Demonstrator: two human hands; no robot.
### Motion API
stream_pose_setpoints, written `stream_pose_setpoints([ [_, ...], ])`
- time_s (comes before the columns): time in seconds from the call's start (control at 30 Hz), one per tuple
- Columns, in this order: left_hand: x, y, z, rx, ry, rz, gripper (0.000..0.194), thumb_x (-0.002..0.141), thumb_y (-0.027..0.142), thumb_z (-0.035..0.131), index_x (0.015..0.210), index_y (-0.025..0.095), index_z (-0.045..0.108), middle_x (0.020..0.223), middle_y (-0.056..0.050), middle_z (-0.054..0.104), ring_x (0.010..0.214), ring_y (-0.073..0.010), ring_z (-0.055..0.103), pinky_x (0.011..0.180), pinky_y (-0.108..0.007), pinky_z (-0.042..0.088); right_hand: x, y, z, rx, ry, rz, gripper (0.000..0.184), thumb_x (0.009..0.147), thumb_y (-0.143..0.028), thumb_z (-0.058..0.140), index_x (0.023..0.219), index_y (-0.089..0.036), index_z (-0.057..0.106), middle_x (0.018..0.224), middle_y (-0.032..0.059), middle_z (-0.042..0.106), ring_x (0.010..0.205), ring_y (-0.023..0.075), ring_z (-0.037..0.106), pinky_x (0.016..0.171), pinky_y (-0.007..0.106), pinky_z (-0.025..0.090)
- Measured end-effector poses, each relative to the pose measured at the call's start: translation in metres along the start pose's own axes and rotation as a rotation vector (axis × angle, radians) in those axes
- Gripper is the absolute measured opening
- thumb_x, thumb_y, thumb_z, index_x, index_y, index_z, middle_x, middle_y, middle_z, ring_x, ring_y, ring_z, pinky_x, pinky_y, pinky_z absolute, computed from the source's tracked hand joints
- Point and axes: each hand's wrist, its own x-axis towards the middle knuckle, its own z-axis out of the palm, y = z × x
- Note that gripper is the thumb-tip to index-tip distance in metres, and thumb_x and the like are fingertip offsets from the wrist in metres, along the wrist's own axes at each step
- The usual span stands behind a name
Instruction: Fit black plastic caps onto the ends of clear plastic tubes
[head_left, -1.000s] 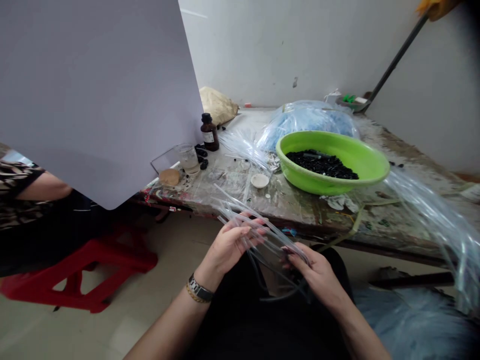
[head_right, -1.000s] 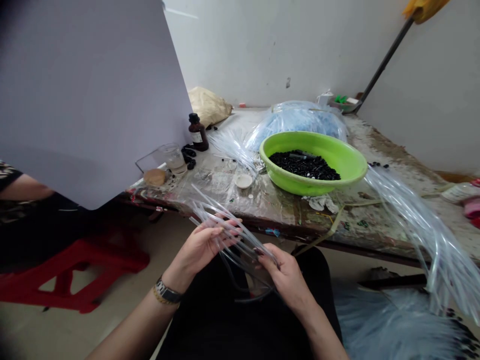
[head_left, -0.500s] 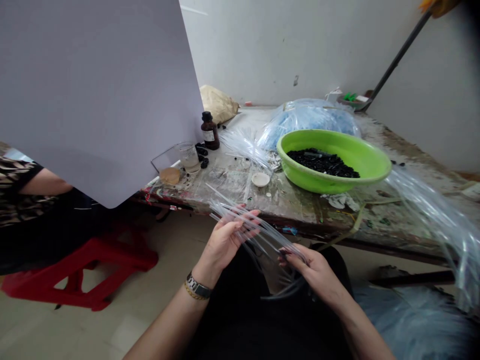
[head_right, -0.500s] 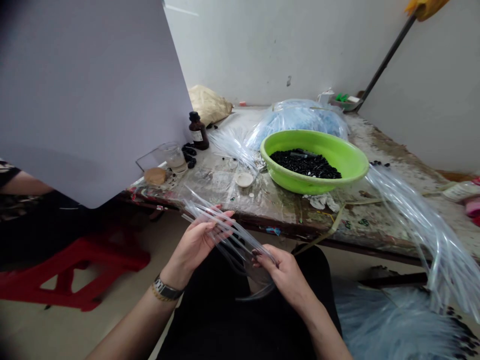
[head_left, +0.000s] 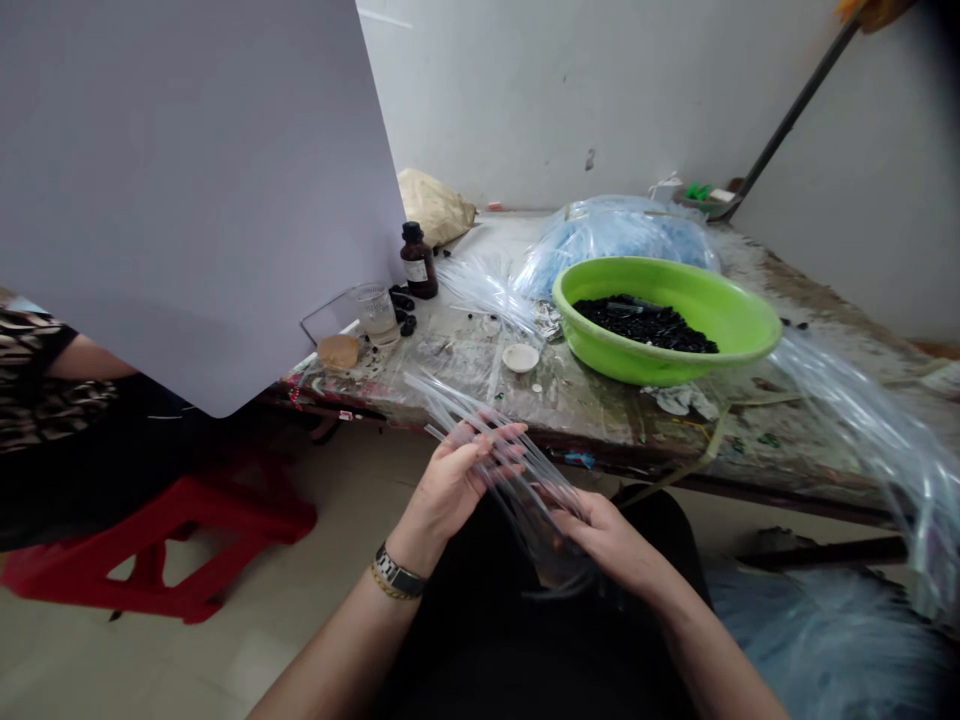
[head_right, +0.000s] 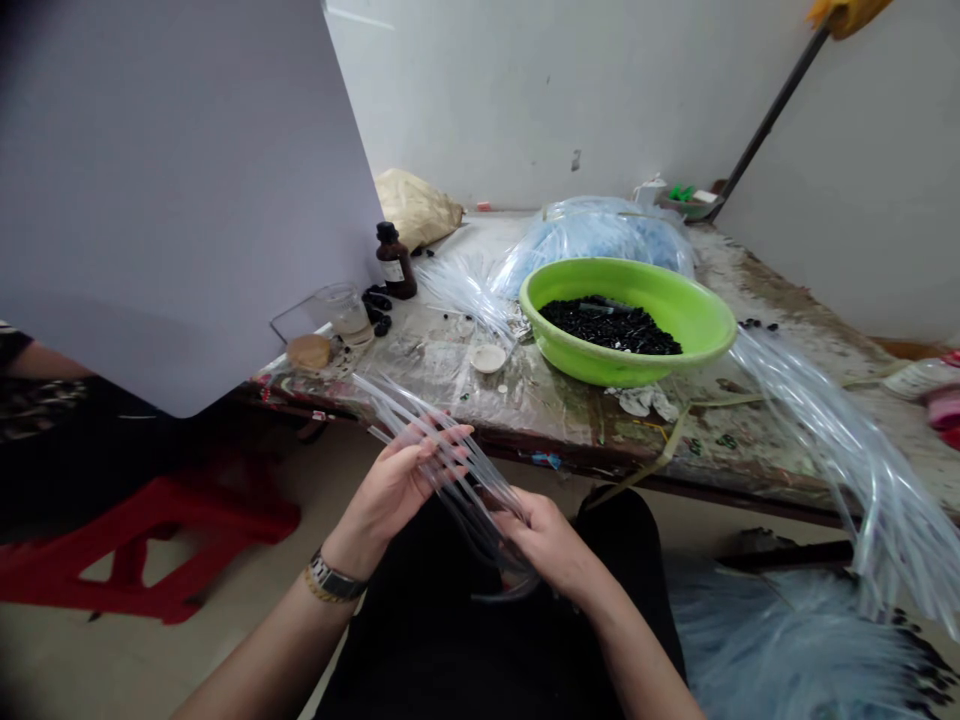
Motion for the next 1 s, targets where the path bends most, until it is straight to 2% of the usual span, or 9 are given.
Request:
stream_pose_setpoints([
  [0.1, 0.000, 0.001, 0.000, 0.001, -0.007, -0.004, 0.029, 0.081, 0.010, 0.065, 0.109, 0.013, 0.062, 0.114, -0.017, 0.071, 0.091, -0.0246, 0.070, 0.080, -0.040, 0.056, 0.002, -0.003, 0.001, 0.128, -0.078, 0.073, 0.024, 0.083, -0.040, 0.061, 0.086, -0.016, 0.067, 0.070, -0.0012, 0.061, 0.061, 0.0115, 0.050, 0.059, 0.024, 0.041],
  [0.3, 0.000, 0.002, -0.001, 0.031, -0.024, -0.005, 0.036, 0.079, 0.007, 0.062, 0.114, 0.014, 0.059, 0.115, -0.016, 0.071, 0.095, -0.0253, 0.069, 0.080, -0.040, 0.056, 0.002, -0.005, -0.001, 0.182, -0.003, 0.070, 0.029, 0.076, -0.044, 0.069, 0.078, -0.015, 0.065, 0.068, -0.0020, 0.060, 0.062, 0.0111, 0.050, 0.062, 0.024, 0.039],
  [0.43, 0.000, 0.002, -0.004, 0.053, -0.067, 0.003, 0.039, 0.080, 0.006, 0.059, 0.117, 0.016, 0.055, 0.116, -0.015, 0.070, 0.095, -0.0234, 0.068, 0.082, -0.040, 0.055, 0.000, -0.005, 0.000, 0.268, 0.002, 0.114, 0.041, 0.074, -0.052, 0.070, 0.089, -0.014, 0.066, 0.070, 0.0005, 0.065, 0.061, 0.0115, 0.056, 0.062, 0.025, 0.042],
  [0.53, 0.001, 0.002, -0.004, 0.060, -0.083, -0.015, 0.039, 0.079, 0.007, 0.059, 0.117, 0.016, 0.055, 0.118, -0.015, 0.069, 0.094, -0.0229, 0.068, 0.082, -0.040, 0.055, 0.000, -0.006, 0.003, 0.318, -0.007, 0.153, 0.046, 0.073, -0.056, 0.069, 0.095, -0.015, 0.063, 0.064, 0.0000, 0.064, 0.056, 0.0126, 0.060, 0.059, 0.026, 0.043],
  [0.67, 0.001, 0.003, -0.004, 0.049, -0.071, -0.040, 0.040, 0.078, 0.006, 0.059, 0.117, 0.016, 0.055, 0.117, -0.015, 0.069, 0.096, -0.0236, 0.067, 0.080, -0.038, 0.055, 0.002, -0.006, 0.005, 0.336, 0.070, 0.197, 0.054, 0.070, -0.056, 0.070, 0.104, -0.016, 0.060, 0.061, -0.0025, 0.062, 0.050, 0.0130, 0.059, 0.055, 0.026, 0.044],
  [0.77, 0.002, 0.002, -0.006, 0.046, -0.066, -0.030, 0.044, 0.077, 0.004, 0.058, 0.119, 0.016, 0.054, 0.116, -0.015, 0.070, 0.094, -0.0227, 0.068, 0.082, -0.040, 0.055, 0.003, -0.004, 0.002, 0.235, 0.042, 0.151, 0.049, 0.075, -0.056, 0.066, 0.101, -0.014, 0.064, 0.057, -0.0021, 0.061, 0.049, 0.0112, 0.055, 0.053, 0.024, 0.041],
  [0.87, 0.004, 0.001, -0.010, 0.050, -0.063, -0.026, 0.049, 0.076, 0.003, 0.058, 0.123, 0.016, 0.053, 0.116, -0.016, 0.070, 0.094, -0.0231, 0.068, 0.082, -0.041, 0.055, 0.004, -0.003, -0.001, 0.216, 0.021, 0.077, 0.047, 0.077, -0.057, 0.065, 0.096, -0.014, 0.067, 0.062, 0.0003, 0.063, 0.052, 0.0106, 0.054, 0.055, 0.025, 0.042],
  [1.0, 0.004, 0.001, -0.011, 0.043, -0.070, -0.061, 0.051, 0.075, 0.004, 0.060, 0.124, 0.017, 0.053, 0.116, -0.015, 0.070, 0.097, -0.0249, 0.068, 0.083, -0.041, 0.055, 0.006, -0.005, -0.001, 0.256, 0.089, 0.107, 0.047, 0.074, -0.057, 0.068, 0.095, -0.015, 0.067, 0.068, 0.0012, 0.065, 0.057, 0.0121, 0.056, 0.058, 0.025, 0.043],
])
